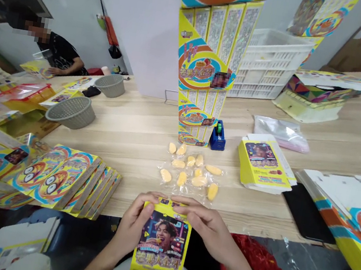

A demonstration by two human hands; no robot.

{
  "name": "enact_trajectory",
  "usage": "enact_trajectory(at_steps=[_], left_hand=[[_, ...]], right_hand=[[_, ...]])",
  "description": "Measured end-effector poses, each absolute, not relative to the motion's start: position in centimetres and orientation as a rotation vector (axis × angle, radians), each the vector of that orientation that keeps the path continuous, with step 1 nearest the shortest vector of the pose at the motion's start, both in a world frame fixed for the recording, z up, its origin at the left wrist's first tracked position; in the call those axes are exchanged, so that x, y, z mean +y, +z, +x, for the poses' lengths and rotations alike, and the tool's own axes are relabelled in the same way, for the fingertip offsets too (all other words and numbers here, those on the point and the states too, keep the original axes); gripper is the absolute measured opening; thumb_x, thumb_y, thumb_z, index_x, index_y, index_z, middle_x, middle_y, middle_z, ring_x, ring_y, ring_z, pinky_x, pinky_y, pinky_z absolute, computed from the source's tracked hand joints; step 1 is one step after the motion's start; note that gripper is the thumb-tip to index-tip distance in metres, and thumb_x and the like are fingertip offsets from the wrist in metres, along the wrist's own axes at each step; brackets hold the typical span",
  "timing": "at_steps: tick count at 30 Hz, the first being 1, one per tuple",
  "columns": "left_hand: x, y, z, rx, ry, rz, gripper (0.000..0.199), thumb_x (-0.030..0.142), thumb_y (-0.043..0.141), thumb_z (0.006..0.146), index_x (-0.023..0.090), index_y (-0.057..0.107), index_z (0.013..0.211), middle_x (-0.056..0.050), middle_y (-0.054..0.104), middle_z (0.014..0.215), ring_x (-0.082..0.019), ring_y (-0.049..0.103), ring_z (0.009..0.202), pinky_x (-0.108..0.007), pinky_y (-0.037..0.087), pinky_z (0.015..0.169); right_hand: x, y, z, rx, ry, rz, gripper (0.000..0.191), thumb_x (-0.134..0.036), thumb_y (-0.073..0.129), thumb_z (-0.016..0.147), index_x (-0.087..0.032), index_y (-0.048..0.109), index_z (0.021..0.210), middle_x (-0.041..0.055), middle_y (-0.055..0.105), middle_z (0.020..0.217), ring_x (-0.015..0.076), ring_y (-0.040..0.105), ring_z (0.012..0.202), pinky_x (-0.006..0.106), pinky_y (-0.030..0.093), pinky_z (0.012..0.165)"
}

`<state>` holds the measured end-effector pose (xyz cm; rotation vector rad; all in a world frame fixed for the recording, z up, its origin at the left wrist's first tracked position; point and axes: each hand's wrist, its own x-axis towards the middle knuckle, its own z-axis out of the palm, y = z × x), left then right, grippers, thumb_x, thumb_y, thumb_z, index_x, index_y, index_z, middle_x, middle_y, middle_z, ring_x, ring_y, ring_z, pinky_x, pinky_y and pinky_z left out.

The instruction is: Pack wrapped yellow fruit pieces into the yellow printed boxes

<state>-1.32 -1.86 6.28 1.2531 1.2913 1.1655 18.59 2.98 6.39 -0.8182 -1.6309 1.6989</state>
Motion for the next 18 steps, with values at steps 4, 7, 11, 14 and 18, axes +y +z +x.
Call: enact_trajectory(at_steps=[4,7,11,14,18], left_hand=[[-0.7,6.3,-2.2,1.326,1.161,1.162,0.024,0.043,0.047,0.086,0.021,0.057,0.089,-0.004,0.061,0.1,-0.017,0.055,0.092,-0.026,0.041,0.081],[0.2,6.4,-3.3,1.351,1.13,1.056,0.029,0.049,0.05,0.082,0.021,0.056,0.085,-0.002,0.061,0.093,-0.016,0.055,0.085,-0.024,0.042,0.074],[0.6,6.1,-4.5,1.273,1.056,0.872,0.029,0.048,0.056,0.078,0.022,0.052,0.088,0.002,0.059,0.086,-0.014,0.054,0.075,-0.023,0.043,0.067],[0.9,5.7,-4.8,1.219,0.987,0.856,0.031,0.044,0.061,0.076,0.024,0.047,0.095,0.004,0.054,0.08,-0.012,0.053,0.069,-0.023,0.042,0.063],[1.5,4.9,-5.2,1.258,0.982,0.899,0.03,0.042,0.061,0.077,0.022,0.045,0.094,0.005,0.051,0.078,-0.01,0.05,0.067,-0.021,0.041,0.062]], right_hand=[[9.1,4.0,20.3,-1.379,1.437,-1.156,0.039,-0.053,0.05,0.082,-0.023,0.07,0.094,0.0081,0.067,0.108,0.0245,0.059,0.104,0.041,0.043,0.093],[16.9,2.1,22.3,-1.114,1.075,-1.439,0.035,-0.046,0.054,0.081,-0.018,0.065,0.098,0.0092,0.065,0.105,0.0213,0.062,0.089,0.036,0.047,0.082],[25.6,0.1,23.4,-1.024,1.084,-1.581,0.018,-0.031,0.055,0.083,-0.014,0.063,0.088,0.0047,0.065,0.082,0.0145,0.059,0.064,0.031,0.048,0.063],[28.4,-1.2,22.9,-1.0,1.203,-1.624,0.016,-0.027,0.057,0.084,-0.013,0.06,0.078,-0.0021,0.06,0.066,0.0095,0.054,0.054,0.027,0.047,0.057],[28.0,-3.0,22.5,-0.984,1.244,-1.535,0.014,-0.026,0.055,0.086,-0.013,0.06,0.085,-0.0014,0.062,0.074,0.0099,0.058,0.061,0.027,0.05,0.061]])
